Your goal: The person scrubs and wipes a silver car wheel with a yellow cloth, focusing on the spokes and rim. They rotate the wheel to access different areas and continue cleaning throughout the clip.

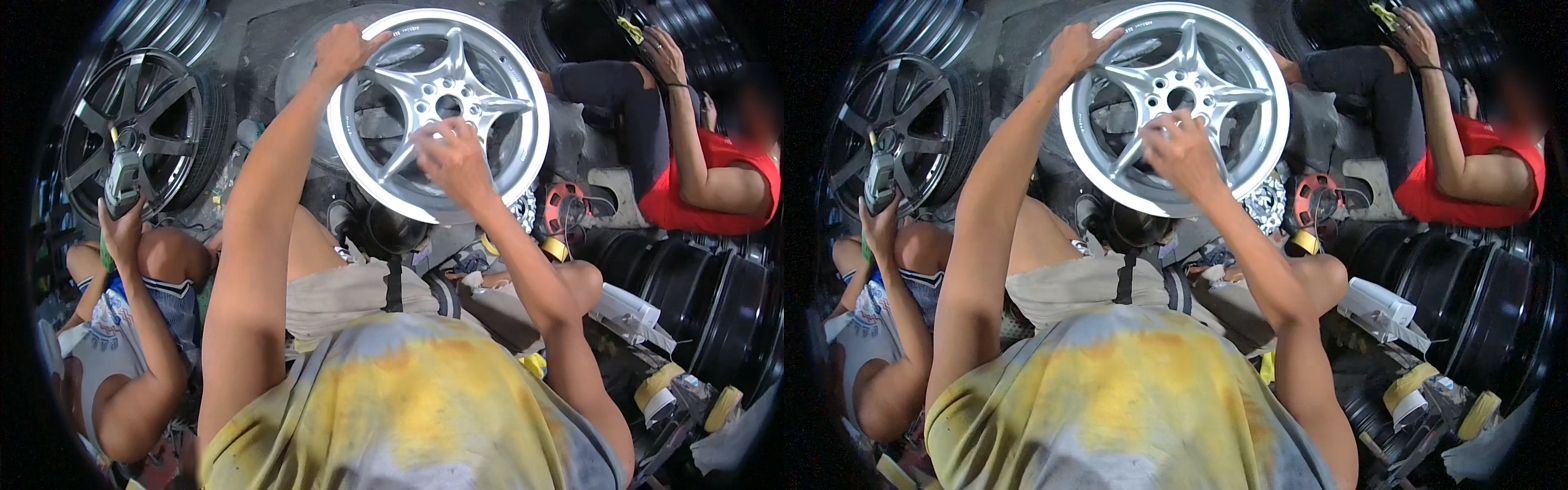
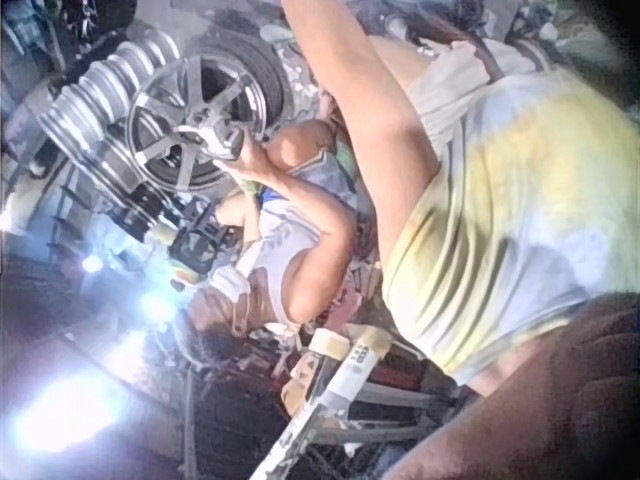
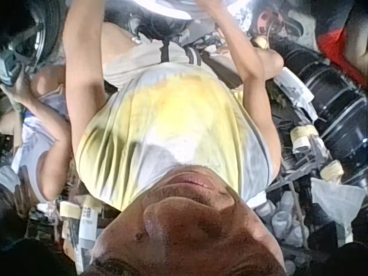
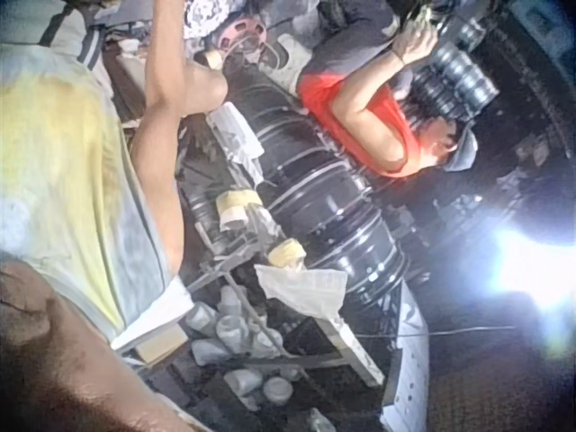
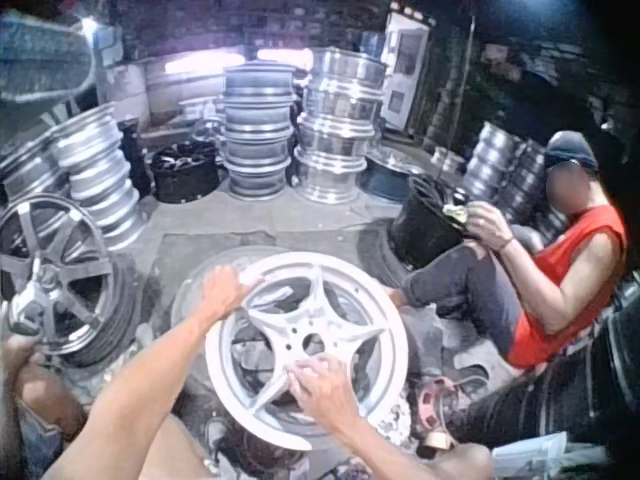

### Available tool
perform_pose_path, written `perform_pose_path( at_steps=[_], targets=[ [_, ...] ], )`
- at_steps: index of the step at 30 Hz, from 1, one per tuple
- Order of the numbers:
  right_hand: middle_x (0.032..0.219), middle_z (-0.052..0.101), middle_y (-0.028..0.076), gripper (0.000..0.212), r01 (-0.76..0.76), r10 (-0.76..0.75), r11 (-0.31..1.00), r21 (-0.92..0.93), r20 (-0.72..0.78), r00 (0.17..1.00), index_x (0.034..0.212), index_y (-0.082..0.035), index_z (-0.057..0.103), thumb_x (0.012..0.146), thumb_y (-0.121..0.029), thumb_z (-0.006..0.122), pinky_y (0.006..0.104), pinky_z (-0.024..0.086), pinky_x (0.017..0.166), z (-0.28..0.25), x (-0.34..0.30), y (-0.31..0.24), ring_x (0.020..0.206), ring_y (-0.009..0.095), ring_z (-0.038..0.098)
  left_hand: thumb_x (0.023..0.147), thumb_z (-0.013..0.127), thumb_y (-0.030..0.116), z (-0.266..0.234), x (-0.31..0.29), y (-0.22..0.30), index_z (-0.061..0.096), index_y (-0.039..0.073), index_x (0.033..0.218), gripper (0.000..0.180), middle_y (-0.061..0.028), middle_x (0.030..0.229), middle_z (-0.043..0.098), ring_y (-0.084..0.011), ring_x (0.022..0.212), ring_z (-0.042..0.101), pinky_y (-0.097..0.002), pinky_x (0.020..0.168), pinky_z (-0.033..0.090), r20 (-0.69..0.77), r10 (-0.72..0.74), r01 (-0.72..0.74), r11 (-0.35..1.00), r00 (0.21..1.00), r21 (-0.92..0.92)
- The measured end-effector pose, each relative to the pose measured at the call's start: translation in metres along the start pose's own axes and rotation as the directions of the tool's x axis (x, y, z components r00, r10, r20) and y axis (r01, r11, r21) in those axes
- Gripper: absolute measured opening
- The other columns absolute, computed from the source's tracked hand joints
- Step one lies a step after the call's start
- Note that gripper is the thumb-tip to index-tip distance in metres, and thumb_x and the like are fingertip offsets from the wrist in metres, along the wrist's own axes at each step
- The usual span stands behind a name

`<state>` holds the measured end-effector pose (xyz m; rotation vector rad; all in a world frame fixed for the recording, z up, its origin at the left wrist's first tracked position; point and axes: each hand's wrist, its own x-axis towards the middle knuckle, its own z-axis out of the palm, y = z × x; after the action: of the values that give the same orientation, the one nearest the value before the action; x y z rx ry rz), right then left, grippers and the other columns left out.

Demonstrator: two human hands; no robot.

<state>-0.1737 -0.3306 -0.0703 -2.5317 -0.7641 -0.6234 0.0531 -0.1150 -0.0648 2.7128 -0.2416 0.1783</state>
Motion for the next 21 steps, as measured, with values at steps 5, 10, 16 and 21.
perform_pose_path(
  at_steps=[5,10,16,21],
  targets=[
    [0.106,0.069,-0.003,0.021,0.171,-0.173,0.985,0.029,0.07,0.983,0.098,-0.017,0.079,0.077,-0.017,0.079,0.0421,0.05,0.086,-0.002,0.011,0.0,0.11,0.024,0.058,0.084,0.066,0.074,0.005,0.002,-0.01,0.079,0.001,0.095,0.075,-0.025,0.091,0.075,-0.0428,0.09,0.074,-0.0518,0.079,0.058,-0.063,0.031,-0.03,0.999,0.998,0.009],
    [0.101,0.067,0.0,0.014,0.086,-0.098,0.993,0.083,0.159,0.982,0.095,-0.015,0.077,0.083,-0.021,0.074,0.0431,0.047,0.087,-0.003,0.023,0.007,0.103,0.025,0.056,0.085,0.066,0.073,0.005,0.002,-0.009,0.079,-0.001,0.095,0.076,-0.0259,0.091,0.075,-0.0429,0.089,0.074,-0.0521,0.079,0.058,-0.039,0.029,-0.029,1.0,0.999,-0.001],
    [0.102,0.066,-0.001,0.013,0.087,-0.089,0.996,0.026,0.117,0.989,0.093,-0.014,0.075,0.082,-0.021,0.074,0.0446,0.049,0.087,-0.011,0.024,0.029,0.105,0.024,0.055,0.085,0.066,0.072,0.002,0.004,-0.001,0.079,-0.001,0.095,0.075,-0.0259,0.091,0.075,-0.043,0.089,0.074,-0.0517,0.079,0.058,-0.005,0.01,-0.01,1.0,1.0,0.001],
    [0.102,0.064,-0.001,0.013,0.212,-0.228,0.97,0.118,0.146,0.963,0.089,-0.014,0.075,0.078,-0.021,0.078,0.0436,0.048,0.089,0.006,0.011,-0.018,0.105,0.023,0.056,0.084,0.067,0.073,0.005,0.001,-0.008,0.079,0.0,0.095,0.074,-0.0256,0.09,0.075,-0.0425,0.088,0.074,-0.051,0.077,0.058,-0.082,0.038,-0.038,0.999,0.996,0.009]
  ],
)
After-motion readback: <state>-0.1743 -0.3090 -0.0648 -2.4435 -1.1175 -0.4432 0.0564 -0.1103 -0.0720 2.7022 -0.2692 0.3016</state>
